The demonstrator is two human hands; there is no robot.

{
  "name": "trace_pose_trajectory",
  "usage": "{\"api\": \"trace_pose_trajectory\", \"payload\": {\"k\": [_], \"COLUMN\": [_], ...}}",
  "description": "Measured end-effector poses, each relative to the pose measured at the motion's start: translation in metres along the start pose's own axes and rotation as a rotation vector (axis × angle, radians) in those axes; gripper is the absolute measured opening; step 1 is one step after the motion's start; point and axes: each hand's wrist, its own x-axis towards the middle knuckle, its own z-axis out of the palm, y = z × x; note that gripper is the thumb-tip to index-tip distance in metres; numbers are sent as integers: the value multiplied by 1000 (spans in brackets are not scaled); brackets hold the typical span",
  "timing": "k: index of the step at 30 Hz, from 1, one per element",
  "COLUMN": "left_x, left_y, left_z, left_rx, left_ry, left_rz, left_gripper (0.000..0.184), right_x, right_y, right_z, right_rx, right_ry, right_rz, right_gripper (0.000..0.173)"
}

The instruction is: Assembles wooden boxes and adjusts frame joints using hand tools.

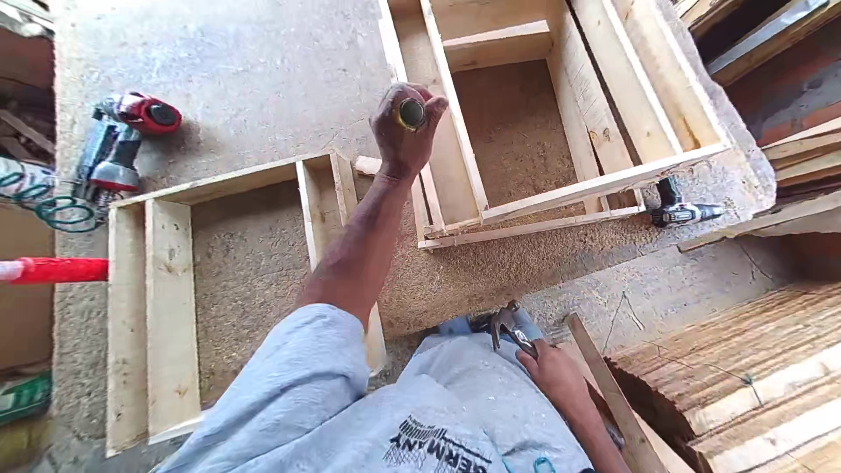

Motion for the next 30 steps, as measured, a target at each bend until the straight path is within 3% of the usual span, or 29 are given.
{"api": "trace_pose_trajectory", "payload": {"k": [2, 5, 7, 9, 11, 15, 17, 21, 26, 30], "left_x": [-6, -22, -46, -63, -58, -43, -44, -66, -128, -155], "left_y": [40, 52, 36, 26, 34, 53, 63, 110, 176, 195], "left_z": [-46, -72, -54, -39, -30, -9, -11, -15, -37, -62], "left_rx": [287, 510, 574, 627, 661, 765, 802, 818, 766, 680], "left_ry": [-19, -422, -673, -722, -695, -758, -795, -886, -918, -904], "left_rz": [-304, -861, -1050, -1090, -1053, -1037, -1041, -1062, -1171, -1216], "left_gripper": [45, 64, 74, 77, 63, 48, 46, 48, 52, 52], "right_x": [-1, 3, 4, 5, 13, 59, 92, 115, 98, 87], "right_y": [12, 35, 54, 69, 74, 47, 29, 15, 34, 36], "right_z": [3, 0, -5, -17, -37, -116, -162, -227, -212, -197], "right_rx": [12, 76, 161, 329, 583, 1181, 1335, 1369, 1157, 1079], "right_ry": [-6, -18, -8, 30, 136, 592, 770, 937, 965, 909], "right_rz": [31, 39, 11, -39, -93, -302, -378, -230, -205, -263], "right_gripper": [63, 62, 60, 55, 51, 29, 26, 33, 40, 36]}}
